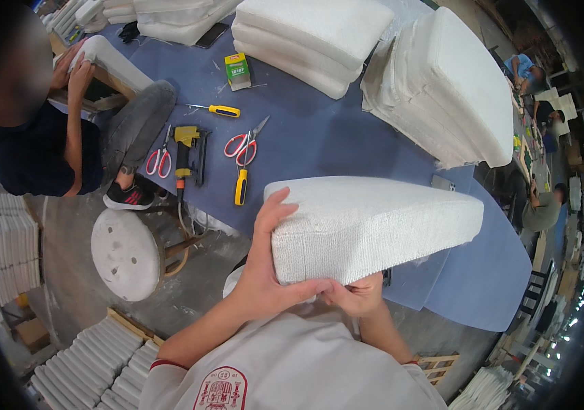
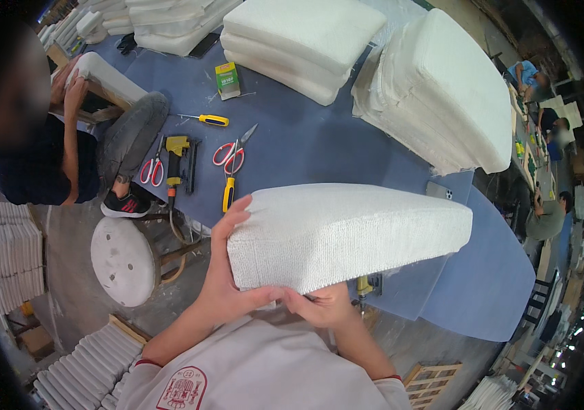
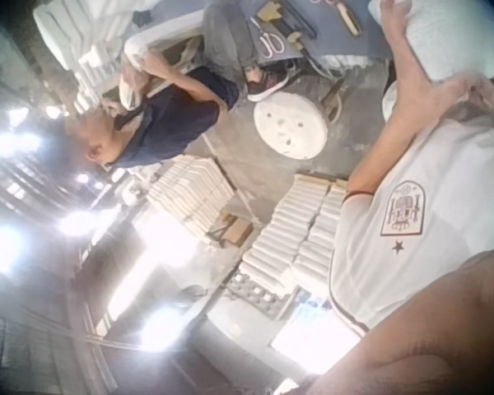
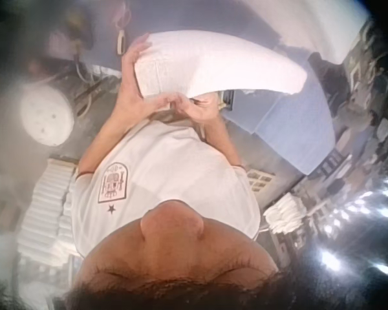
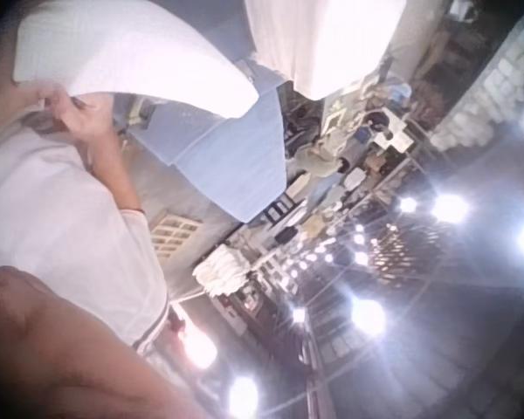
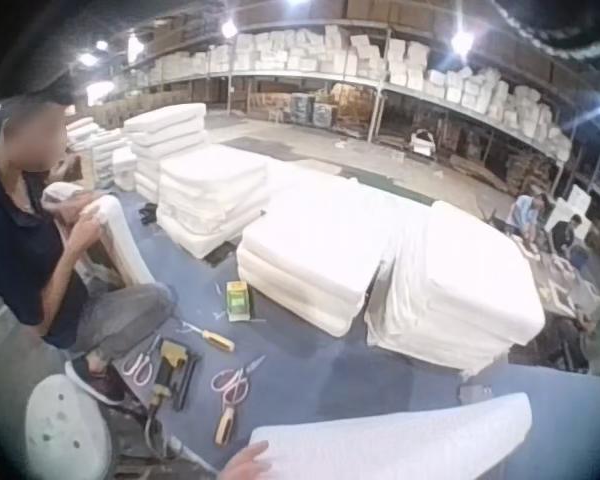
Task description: The person assembles a cushion by stapling white fabric to a wooden frame with a green insert. They repeatedly fold the fabric edges, staple them, trim excess with a utility knife, and flip the cushion to work on different sides. The finished cushion is placed on a stack of similar cushions.
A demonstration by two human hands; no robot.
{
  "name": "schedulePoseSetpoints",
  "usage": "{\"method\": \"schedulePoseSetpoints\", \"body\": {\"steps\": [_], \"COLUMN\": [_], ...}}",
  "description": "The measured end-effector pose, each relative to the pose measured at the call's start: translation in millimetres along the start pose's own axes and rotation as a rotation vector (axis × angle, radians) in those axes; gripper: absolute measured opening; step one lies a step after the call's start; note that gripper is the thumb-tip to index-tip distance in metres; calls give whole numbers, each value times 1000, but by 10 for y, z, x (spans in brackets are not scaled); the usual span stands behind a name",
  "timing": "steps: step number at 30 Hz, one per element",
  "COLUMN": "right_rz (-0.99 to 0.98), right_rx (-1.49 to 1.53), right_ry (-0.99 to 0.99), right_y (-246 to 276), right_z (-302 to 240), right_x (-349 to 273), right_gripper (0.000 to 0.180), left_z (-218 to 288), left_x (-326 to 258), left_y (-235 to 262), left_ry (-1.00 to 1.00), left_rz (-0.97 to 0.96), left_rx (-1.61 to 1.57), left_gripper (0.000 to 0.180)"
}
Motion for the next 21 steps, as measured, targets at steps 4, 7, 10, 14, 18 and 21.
{"method": "schedulePoseSetpoints", "body": {"steps": [4, 7, 10, 14, 18, 21], "right_rz": [22, 19, -26, -51, -90, -126], "right_rx": [-216, -150, -86, -92, -111, -164], "right_ry": [265, 210, 130, 147, 194, 89], "right_y": [-12, 38, 31, -31, -48, -62], "right_z": [-273, -204, -121, -201, -201, -115], "right_x": [236, 225, 198, 304, 331, 309], "right_gripper": [19, 20, 11, 16, 15, 11], "left_z": [253, 256, 167, 129, 152, 186], "left_x": [59, 77, 86, 128, 136, 136], "left_y": [-51, -67, -37, -7, 2, 81], "left_ry": [24, 50, 69, 68, 106, 41], "left_rz": [67, 85, 109, 113, 168, 169], "left_rx": [105, 154, 122, 98, 88, 177], "left_gripper": [126, 126, 124, 117, 106, 101]}}
Point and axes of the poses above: each hand's wrist, its own x-axis towards the middle knuckle, its own y-axis out of the back of the hand, z = x × y, the point moved 10 cm from there along x, towards the middle knuckle, and after that the axes turned 4 degrees about y, right-handed, at the moved point
